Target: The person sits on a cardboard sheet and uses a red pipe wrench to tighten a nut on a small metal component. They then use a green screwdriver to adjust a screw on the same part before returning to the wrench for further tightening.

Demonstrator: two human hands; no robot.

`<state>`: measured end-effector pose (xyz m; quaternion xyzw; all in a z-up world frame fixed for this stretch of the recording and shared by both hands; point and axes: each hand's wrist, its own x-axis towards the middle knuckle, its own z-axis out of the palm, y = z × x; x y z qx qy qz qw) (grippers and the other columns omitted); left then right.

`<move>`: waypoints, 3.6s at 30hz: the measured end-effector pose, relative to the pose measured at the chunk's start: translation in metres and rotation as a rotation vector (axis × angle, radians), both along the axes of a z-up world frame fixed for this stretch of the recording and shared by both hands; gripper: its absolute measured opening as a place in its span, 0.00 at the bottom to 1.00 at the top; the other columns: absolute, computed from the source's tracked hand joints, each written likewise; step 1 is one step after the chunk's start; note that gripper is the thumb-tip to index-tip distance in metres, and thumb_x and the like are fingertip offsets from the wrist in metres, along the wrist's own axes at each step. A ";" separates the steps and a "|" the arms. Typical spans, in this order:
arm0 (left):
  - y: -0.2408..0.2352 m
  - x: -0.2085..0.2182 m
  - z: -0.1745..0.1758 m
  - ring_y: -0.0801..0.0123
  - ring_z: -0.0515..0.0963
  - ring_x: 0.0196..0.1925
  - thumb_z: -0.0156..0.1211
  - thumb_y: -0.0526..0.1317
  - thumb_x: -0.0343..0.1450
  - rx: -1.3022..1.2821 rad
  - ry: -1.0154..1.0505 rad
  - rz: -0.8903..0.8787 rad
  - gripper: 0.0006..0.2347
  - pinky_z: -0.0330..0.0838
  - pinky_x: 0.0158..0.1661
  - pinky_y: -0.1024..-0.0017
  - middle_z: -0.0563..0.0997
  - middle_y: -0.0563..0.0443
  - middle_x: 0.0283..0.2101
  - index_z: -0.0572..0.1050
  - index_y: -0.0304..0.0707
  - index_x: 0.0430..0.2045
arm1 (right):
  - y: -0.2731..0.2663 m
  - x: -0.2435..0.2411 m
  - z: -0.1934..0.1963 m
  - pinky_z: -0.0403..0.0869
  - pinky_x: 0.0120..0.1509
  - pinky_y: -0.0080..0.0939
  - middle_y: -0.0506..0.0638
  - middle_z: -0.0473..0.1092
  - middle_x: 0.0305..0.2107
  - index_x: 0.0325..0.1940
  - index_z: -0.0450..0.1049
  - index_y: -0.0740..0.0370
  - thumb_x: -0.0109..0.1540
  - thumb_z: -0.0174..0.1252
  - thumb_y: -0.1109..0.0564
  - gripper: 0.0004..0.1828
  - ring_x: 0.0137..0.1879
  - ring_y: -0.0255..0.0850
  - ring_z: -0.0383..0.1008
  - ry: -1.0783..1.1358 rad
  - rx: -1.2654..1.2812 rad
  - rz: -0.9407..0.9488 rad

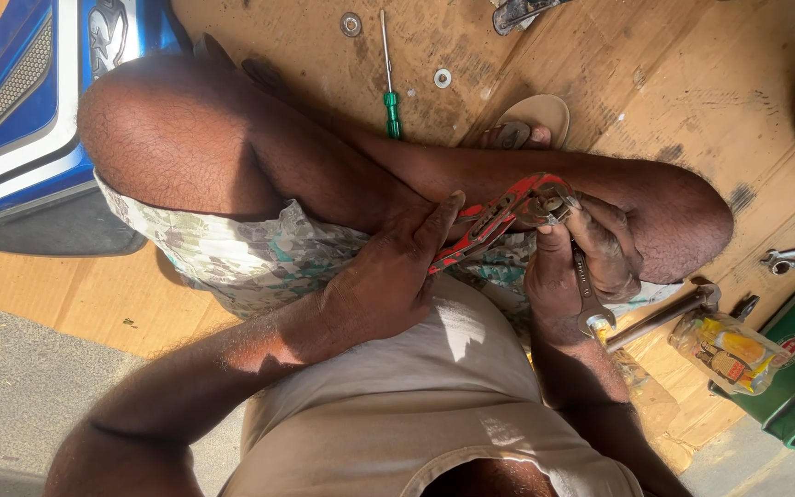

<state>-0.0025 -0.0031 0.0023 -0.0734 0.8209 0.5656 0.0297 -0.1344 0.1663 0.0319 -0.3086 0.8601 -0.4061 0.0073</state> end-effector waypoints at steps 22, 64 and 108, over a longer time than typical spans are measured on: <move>0.000 -0.006 -0.008 0.38 0.74 0.57 0.64 0.29 0.57 0.055 -0.056 0.032 0.33 0.69 0.57 0.50 0.75 0.30 0.53 0.64 0.29 0.61 | 0.008 0.002 -0.013 0.74 0.66 0.41 0.57 0.75 0.50 0.56 0.77 0.64 0.74 0.62 0.58 0.09 0.56 0.44 0.77 0.039 -0.025 0.009; -0.078 -0.079 -0.026 0.40 0.72 0.56 0.54 0.24 0.59 -0.405 0.332 0.253 0.31 0.65 0.57 0.48 0.71 0.33 0.53 0.60 0.26 0.61 | -0.051 -0.007 0.014 0.65 0.33 0.28 0.41 0.65 0.25 0.70 0.68 0.62 0.75 0.47 0.57 0.20 0.28 0.28 0.62 -0.604 -0.510 0.071; -0.088 -0.092 -0.071 0.45 0.70 0.55 0.56 0.28 0.68 -0.658 0.244 0.346 0.26 0.61 0.54 0.48 0.69 0.37 0.52 0.59 0.29 0.62 | -0.078 -0.051 0.002 0.75 0.44 0.57 0.71 0.75 0.40 0.70 0.57 0.78 0.68 0.50 0.67 0.26 0.42 0.63 0.79 -0.124 -0.019 0.255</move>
